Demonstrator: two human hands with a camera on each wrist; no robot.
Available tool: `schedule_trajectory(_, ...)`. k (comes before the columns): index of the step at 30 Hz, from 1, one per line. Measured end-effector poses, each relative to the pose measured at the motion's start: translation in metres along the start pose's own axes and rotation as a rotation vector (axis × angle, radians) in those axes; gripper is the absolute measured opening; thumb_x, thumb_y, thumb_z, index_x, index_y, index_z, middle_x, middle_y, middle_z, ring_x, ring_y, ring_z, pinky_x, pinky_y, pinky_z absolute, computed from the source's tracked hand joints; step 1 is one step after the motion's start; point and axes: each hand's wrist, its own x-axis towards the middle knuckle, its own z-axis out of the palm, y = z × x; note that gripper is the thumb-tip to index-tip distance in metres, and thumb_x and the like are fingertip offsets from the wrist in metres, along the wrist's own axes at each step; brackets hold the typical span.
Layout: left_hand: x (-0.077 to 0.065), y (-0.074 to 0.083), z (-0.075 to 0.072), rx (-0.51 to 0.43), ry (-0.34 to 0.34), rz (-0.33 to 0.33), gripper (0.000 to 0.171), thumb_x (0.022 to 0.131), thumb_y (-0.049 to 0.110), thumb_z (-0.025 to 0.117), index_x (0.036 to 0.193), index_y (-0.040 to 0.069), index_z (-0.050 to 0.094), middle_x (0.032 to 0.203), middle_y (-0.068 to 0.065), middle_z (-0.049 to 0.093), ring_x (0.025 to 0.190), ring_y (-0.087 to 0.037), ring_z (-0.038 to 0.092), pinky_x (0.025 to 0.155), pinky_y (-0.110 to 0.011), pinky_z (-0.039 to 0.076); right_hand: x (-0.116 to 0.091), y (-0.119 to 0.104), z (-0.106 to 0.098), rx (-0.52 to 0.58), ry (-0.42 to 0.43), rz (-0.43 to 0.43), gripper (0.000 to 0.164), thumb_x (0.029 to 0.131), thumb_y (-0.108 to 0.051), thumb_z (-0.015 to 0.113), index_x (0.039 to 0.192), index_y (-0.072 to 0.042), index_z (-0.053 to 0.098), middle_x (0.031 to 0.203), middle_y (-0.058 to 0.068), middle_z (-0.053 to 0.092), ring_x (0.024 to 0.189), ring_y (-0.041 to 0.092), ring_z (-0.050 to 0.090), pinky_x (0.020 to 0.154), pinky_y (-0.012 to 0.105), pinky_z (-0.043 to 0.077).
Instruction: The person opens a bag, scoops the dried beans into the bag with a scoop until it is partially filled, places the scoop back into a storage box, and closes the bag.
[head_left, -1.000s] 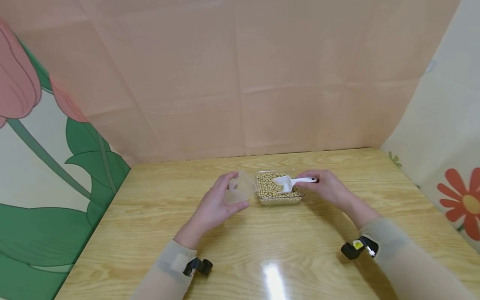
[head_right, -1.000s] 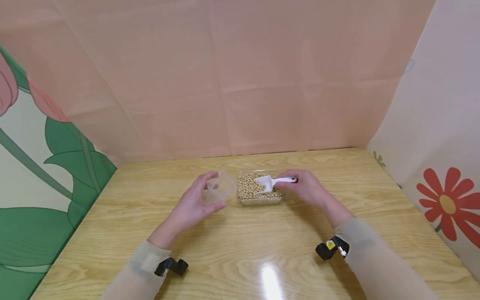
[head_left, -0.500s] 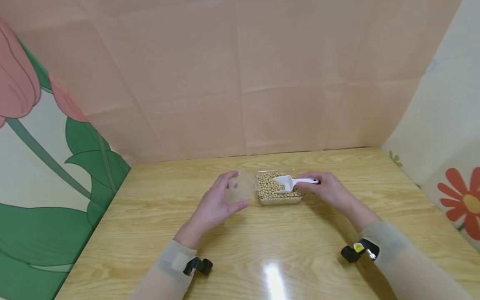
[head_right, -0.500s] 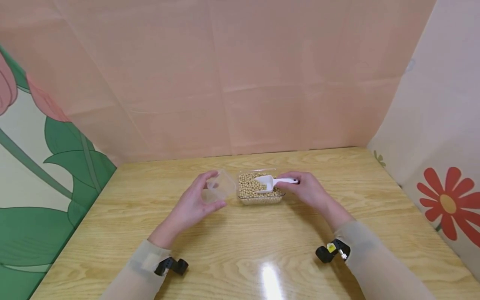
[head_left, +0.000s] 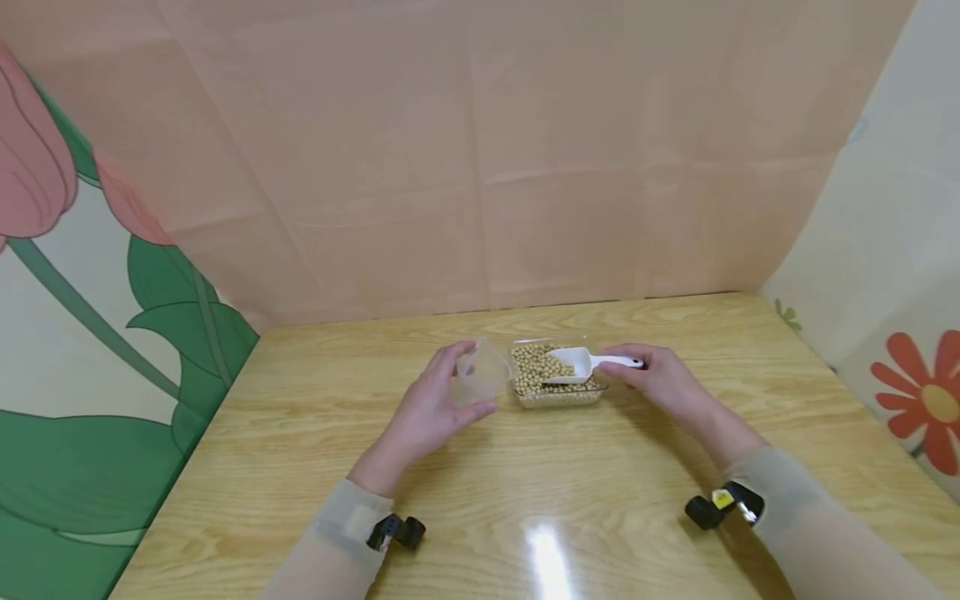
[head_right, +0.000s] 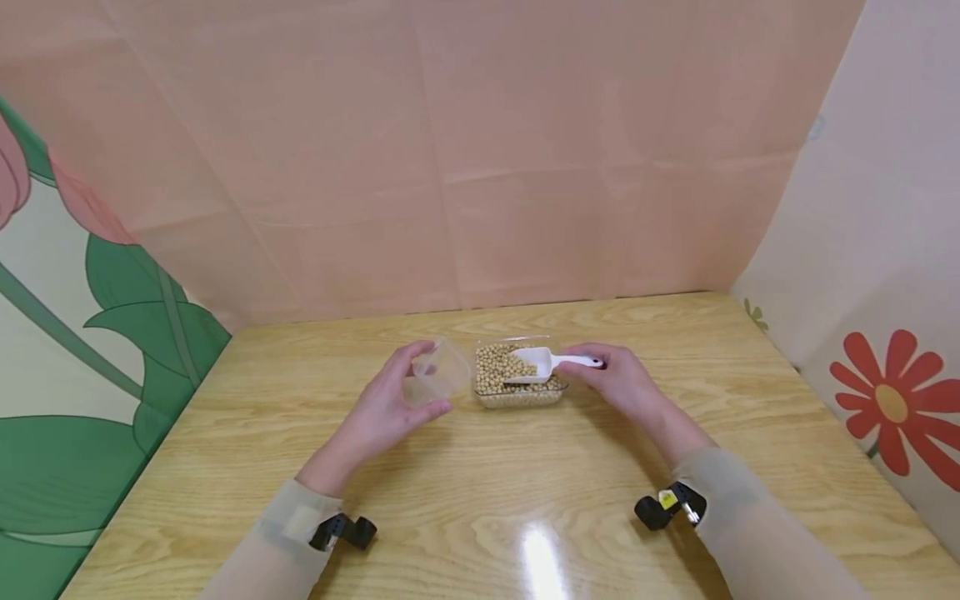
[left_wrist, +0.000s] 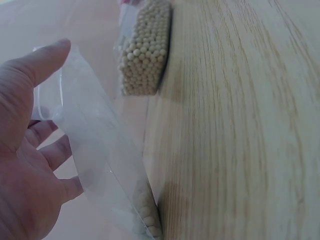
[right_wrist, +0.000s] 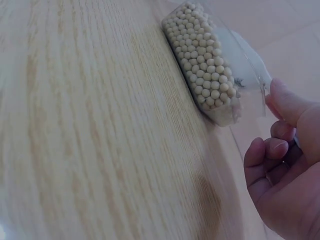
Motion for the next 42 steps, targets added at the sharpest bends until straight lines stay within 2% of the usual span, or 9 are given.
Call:
schedule_trajectory(4,0.000,0.001,-0.001,0.002,0.000,-0.002,0.093,0.094,0.037,0.091,0.169,0.018,0.038,0.167,-0.004,0.047,0.137,-0.032,0.059,0.111,-0.055,0.054,-0.002,0.002,-0.002,0.028,0.011,0.018,0.051,0.105,-0.043,0.078,0.140,-0.006,0.075,0.118,0.007,0.076,0.100,0.014,0.062,0.081,0.026,0.053)
schedule_trajectory(8,0.000,0.001,-0.001,0.001,0.001,-0.005,0.094,0.094,0.036,0.092,0.169,0.018,0.038,0.166,-0.004,0.048,0.137,-0.032,0.059,0.111,-0.055,0.053,-0.003,0.003,-0.003,0.068,0.014,0.036,0.052,0.105,-0.041,0.079,0.141,-0.004,0.073,0.097,0.001,0.069,0.085,0.014,0.058,0.069,0.029,0.052)
schedule_trajectory(11,0.000,0.001,-0.001,-0.004,0.001,-0.010,0.094,0.094,0.035,0.092,0.169,0.018,0.039,0.166,-0.004,0.047,0.137,-0.033,0.059,0.111,-0.055,0.053,-0.003,0.005,-0.004,0.097,0.016,0.037,0.051,0.105,-0.040,0.078,0.141,-0.003,0.073,0.092,-0.003,0.066,0.083,0.014,0.058,0.067,0.029,0.051)
schedule_trajectory(14,0.000,0.001,0.000,-0.008,0.000,-0.014,0.094,0.093,0.035,0.092,0.169,0.019,0.039,0.167,-0.004,0.047,0.137,-0.033,0.059,0.111,-0.055,0.053,-0.003,0.005,-0.004,0.120,0.021,0.043,0.052,0.106,-0.040,0.078,0.142,-0.004,0.072,0.093,-0.003,0.066,0.085,0.014,0.058,0.068,0.029,0.052)
schedule_trajectory(20,0.000,0.000,0.001,-0.008,-0.002,-0.010,0.094,0.094,0.036,0.092,0.169,0.019,0.039,0.167,-0.003,0.047,0.138,-0.032,0.059,0.111,-0.055,0.053,-0.005,0.004,-0.006,0.150,0.020,0.054,0.054,0.107,-0.040,0.076,0.146,-0.004,0.069,0.108,0.001,0.070,0.096,0.017,0.063,0.078,0.031,0.054)
schedule_trajectory(29,0.001,-0.002,0.003,-0.010,-0.004,-0.012,0.095,0.094,0.038,0.092,0.169,0.020,0.038,0.167,-0.003,0.047,0.138,-0.032,0.059,0.112,-0.056,0.052,-0.009,-0.009,-0.010,0.161,0.022,0.038,0.054,0.108,-0.042,0.075,0.144,-0.003,0.069,0.100,0.003,0.071,0.097,0.017,0.063,0.090,0.034,0.049)
schedule_trajectory(36,0.001,-0.003,0.004,-0.010,-0.002,-0.006,0.095,0.094,0.038,0.092,0.169,0.019,0.038,0.168,-0.003,0.046,0.139,-0.033,0.059,0.113,-0.057,0.051,-0.010,-0.028,-0.010,0.139,0.013,0.003,0.049,0.107,-0.041,0.075,0.142,-0.006,0.073,0.099,0.001,0.069,0.095,0.018,0.062,0.085,0.036,0.048)
schedule_trajectory(42,0.001,-0.002,0.004,-0.013,-0.005,-0.003,0.094,0.094,0.037,0.091,0.169,0.018,0.038,0.168,-0.005,0.046,0.138,-0.034,0.059,0.112,-0.058,0.052,-0.011,-0.046,-0.006,0.132,-0.009,-0.020,0.045,0.107,-0.039,0.076,0.140,-0.007,0.075,0.100,0.001,0.069,0.095,0.019,0.063,0.086,0.035,0.048)
